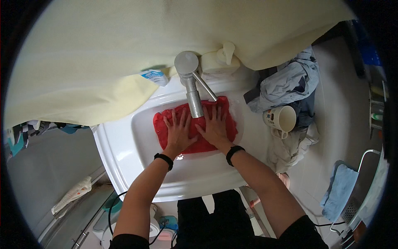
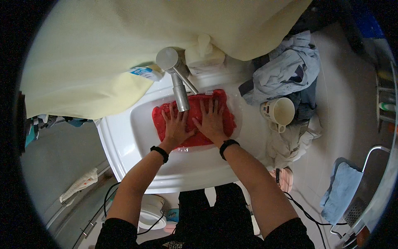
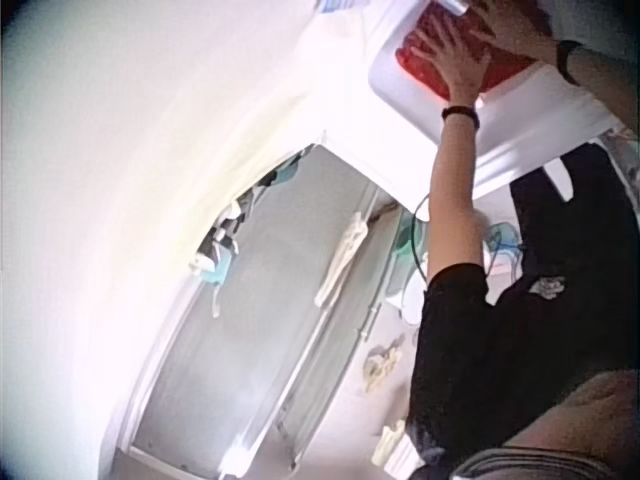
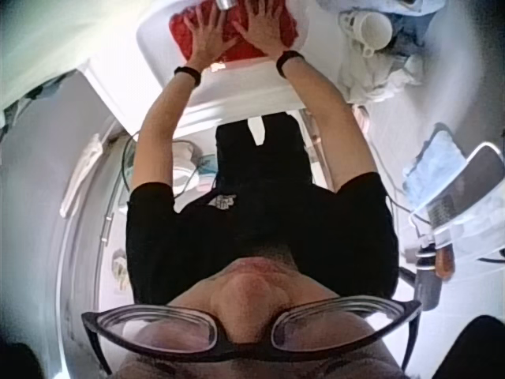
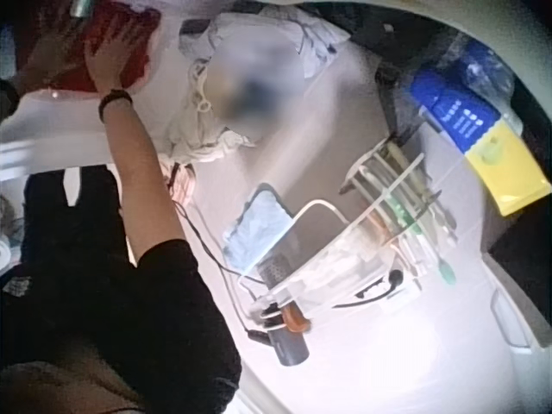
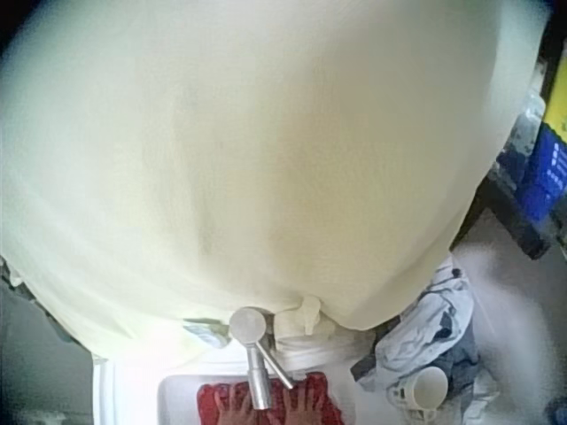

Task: Washing a red garment by hand in a bathroom sink.

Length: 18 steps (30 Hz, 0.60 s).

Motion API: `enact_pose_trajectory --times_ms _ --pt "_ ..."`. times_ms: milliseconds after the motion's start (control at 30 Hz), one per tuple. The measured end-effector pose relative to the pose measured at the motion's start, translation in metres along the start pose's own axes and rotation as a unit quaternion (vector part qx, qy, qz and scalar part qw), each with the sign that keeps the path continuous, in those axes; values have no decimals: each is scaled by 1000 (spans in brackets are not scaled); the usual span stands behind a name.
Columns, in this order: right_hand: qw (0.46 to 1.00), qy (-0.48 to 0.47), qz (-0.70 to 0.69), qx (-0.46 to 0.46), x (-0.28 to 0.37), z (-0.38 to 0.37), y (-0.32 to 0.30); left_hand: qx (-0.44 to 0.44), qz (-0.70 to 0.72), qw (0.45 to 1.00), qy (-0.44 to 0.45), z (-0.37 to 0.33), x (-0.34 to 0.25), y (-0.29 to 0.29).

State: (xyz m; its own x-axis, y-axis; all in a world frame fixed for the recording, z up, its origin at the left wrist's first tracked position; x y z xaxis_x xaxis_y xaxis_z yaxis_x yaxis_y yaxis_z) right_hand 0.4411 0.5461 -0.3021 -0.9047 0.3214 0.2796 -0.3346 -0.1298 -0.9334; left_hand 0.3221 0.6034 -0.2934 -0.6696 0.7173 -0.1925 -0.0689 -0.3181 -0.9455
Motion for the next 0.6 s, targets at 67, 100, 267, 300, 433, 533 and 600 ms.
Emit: enact_pose_trajectory --times_ms 67,100,267,300,433,533,600 --pt "1000 -8 8 3 1 4 -1 -1 9 1000 -1 0 4 -2" --pt "1000 -20 8 -1 3 7 1 -3 17 1000 0 -1 5 -5" --pt "998 -60 -13 5 5 28 -1 24 -6 1000 -4 23 -11 7" --pt "996 -72 5 59 8 32 4 51 -34 998 -10 32 -17 10" --pt "980 -91 9 178 15 59 6 132 -40 990 -12 66 -35 21" --pt "973 -64 -38 217 16 75 1 183 -23 983 -10 85 -41 26" --pt "962 -39 -86 256 5 90 9 182 -9 983 -4 95 -44 25"
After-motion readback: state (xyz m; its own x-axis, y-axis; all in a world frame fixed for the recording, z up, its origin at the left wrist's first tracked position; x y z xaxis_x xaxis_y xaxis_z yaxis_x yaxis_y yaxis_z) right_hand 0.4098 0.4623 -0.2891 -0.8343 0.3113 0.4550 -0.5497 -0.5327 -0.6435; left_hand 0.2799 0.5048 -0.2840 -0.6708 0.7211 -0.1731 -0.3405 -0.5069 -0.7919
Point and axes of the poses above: each hand's wrist, its own z-axis away from the middle knuckle, its own y-axis out of the palm, x = y × z, the point moved 8 cm from there along -z, towards the middle knuckle, and after that the axes turned 2 degrees about -y, right-handed, at the moved point
